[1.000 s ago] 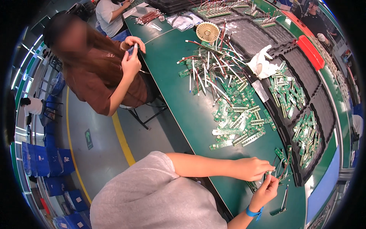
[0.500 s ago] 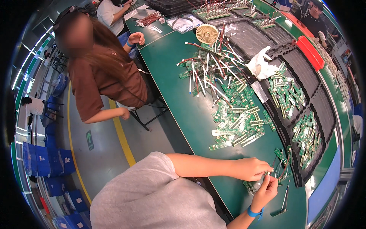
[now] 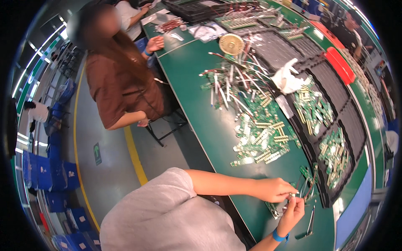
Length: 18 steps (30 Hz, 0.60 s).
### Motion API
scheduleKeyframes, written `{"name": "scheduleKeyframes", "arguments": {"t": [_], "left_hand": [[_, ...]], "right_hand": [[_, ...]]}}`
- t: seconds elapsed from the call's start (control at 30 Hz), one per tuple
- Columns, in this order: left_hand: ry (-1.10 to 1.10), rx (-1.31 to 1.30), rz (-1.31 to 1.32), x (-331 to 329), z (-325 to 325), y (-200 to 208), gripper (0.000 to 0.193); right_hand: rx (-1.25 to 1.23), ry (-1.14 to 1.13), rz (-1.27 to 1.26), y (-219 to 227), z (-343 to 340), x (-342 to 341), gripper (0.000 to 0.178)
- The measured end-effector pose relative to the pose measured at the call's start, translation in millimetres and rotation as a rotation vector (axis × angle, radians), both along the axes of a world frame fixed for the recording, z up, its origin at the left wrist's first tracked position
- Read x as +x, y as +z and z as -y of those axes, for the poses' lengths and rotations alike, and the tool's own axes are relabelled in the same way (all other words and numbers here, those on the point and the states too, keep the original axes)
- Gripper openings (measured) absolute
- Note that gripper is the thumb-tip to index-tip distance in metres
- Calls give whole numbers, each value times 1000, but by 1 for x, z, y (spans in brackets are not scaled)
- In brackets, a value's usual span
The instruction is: Assembling electronic components by connecting wire harnesses to printed circuit boards.
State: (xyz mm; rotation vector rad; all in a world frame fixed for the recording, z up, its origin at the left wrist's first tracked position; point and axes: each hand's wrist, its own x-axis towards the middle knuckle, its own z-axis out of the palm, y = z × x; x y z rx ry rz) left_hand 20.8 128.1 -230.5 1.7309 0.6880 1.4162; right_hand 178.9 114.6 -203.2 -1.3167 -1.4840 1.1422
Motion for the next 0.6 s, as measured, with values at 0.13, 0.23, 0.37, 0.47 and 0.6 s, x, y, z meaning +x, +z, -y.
{"name": "scheduleKeyframes", "arguments": {"t": [0.13, 0.23, 0.37, 0.47, 0.6], "left_hand": [[-25, -29, -74, -10, 12, 3, 29], [12, -19, -100, -10, 18, 0, 26], [-46, -251, -104, -23, 30, 4, 23], [-60, -327, -95, -30, 33, 7, 28], [-131, -397, -66, -32, 40, 8, 30]], "right_hand": [[-66, 12, -47, 5, 9, -8, 18], [-68, -15, -60, 7, 18, -13, 17], [-90, 39, -90, 5, 22, -21, 17], [-103, 59, -63, 3, 29, -26, 17], [-177, 63, -99, 5, 36, -24, 17]]}}
